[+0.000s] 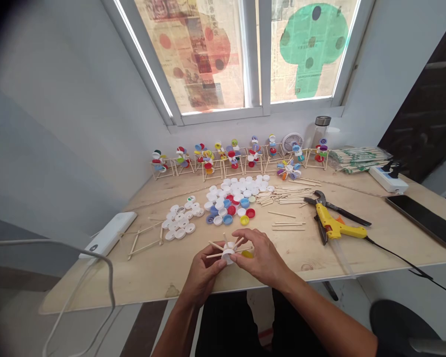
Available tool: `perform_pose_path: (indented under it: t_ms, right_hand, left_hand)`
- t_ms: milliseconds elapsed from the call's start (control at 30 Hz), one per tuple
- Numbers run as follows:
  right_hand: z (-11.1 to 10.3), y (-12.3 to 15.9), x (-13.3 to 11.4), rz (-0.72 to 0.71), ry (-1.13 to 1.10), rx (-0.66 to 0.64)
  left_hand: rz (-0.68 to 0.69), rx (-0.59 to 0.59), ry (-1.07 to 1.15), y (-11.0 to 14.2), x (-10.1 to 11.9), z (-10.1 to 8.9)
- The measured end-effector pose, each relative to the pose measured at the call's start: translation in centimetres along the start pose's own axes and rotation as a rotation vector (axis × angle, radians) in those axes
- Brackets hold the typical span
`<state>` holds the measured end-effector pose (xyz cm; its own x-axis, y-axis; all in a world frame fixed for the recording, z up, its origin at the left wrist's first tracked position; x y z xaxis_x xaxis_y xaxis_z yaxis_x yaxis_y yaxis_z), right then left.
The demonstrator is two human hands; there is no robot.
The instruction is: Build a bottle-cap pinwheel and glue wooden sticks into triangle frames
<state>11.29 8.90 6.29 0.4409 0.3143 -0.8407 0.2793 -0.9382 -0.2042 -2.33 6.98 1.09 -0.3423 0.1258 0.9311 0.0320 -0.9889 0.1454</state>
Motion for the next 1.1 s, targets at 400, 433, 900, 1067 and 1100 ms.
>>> perform_pose_path:
  t_ms: [400,433,900,1067,1100]
  right_hand:
    - [-4.4,-2.8,2.4,-0.072,0.148,0.036]
    - [-4.6,-3.4,3.0,-0.064,0.246,0.060]
    - [0.1,-8.3,4.0,-0.165,0.783,-0.021]
    - [0.7,-8.4,4.0,-0.188,0.863,-0.033]
    - [0.8,-8.3,4.0,-0.192,0.872,-0.034]
  left_hand:
    - [-0.018,0.191,0.123,-1.2,0.1,-1.9]
    - [-0.010,0.209,0.156,-1.4,0.1,-2.1]
    - [-0.029,0.278,0.353,-1.6,-0.7,-2.4]
    - [-0.019,0.302,0.330,-1.7,-0.8,-2.6]
    - [-0.016,0.304,0.323,-1.7,-0.8,-2.7]
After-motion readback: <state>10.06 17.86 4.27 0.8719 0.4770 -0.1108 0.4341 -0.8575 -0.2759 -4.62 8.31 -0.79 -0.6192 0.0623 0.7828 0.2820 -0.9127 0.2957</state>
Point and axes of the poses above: each hand's wrist, its own y-axis away from the middle knuckle, its own z-axis out of the palm, x = y × z, the point moved 8 cm from there along -y, towards the middle knuckle, and after that the axes turned 6 degrees about x, right-handed, at the moved point
